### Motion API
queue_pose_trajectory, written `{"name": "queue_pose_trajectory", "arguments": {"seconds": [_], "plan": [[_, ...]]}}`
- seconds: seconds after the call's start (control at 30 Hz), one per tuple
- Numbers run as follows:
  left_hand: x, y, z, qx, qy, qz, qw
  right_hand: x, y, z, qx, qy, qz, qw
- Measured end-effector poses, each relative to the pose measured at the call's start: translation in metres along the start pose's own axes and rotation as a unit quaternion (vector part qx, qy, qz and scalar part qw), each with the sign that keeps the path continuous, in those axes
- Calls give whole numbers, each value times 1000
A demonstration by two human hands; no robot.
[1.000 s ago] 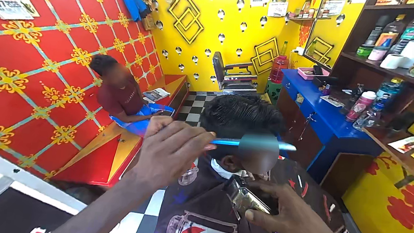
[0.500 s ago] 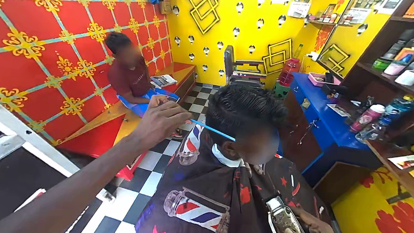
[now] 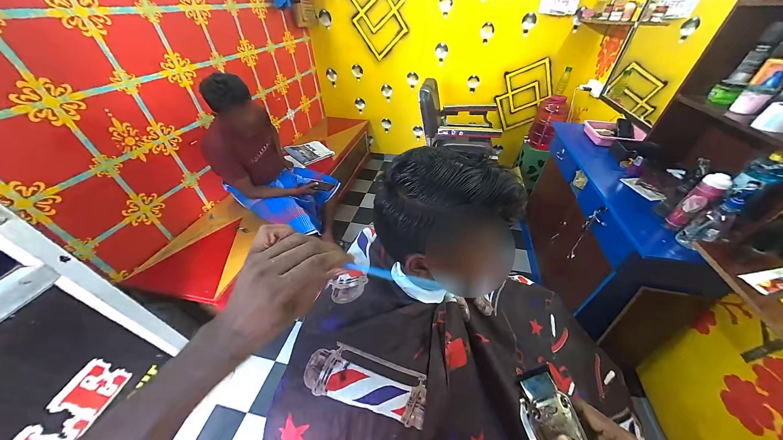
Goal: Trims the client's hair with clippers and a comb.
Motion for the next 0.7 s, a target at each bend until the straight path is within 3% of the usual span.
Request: {"name": "queue_pose_trajectory", "arguments": {"seconds": [0.1, 0.23, 0.43, 0.7], "plan": [[39, 3, -43, 65, -27, -29, 997, 6, 20, 1, 37, 2, -19, 999], [40, 13, -40, 109, -22, 11, 994, 10, 41, 6, 48, -3, -29, 998], [12, 36, -35, -21, 18, 58, 998, 8, 43, 22, 29, -43, -41, 998], [-2, 70, -43, -86, -158, 7, 984, 48, 11, 71, -195, -72, -128, 970]]}}
Point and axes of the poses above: each hand's wrist, its own x-axis towards the middle knuckle, its own y-axis out of the palm, z = x × y, the point moved 4 cm from there along x, towards the middle knuckle, and after that the axes turned 5 degrees about -y, right-handed, at the moved point
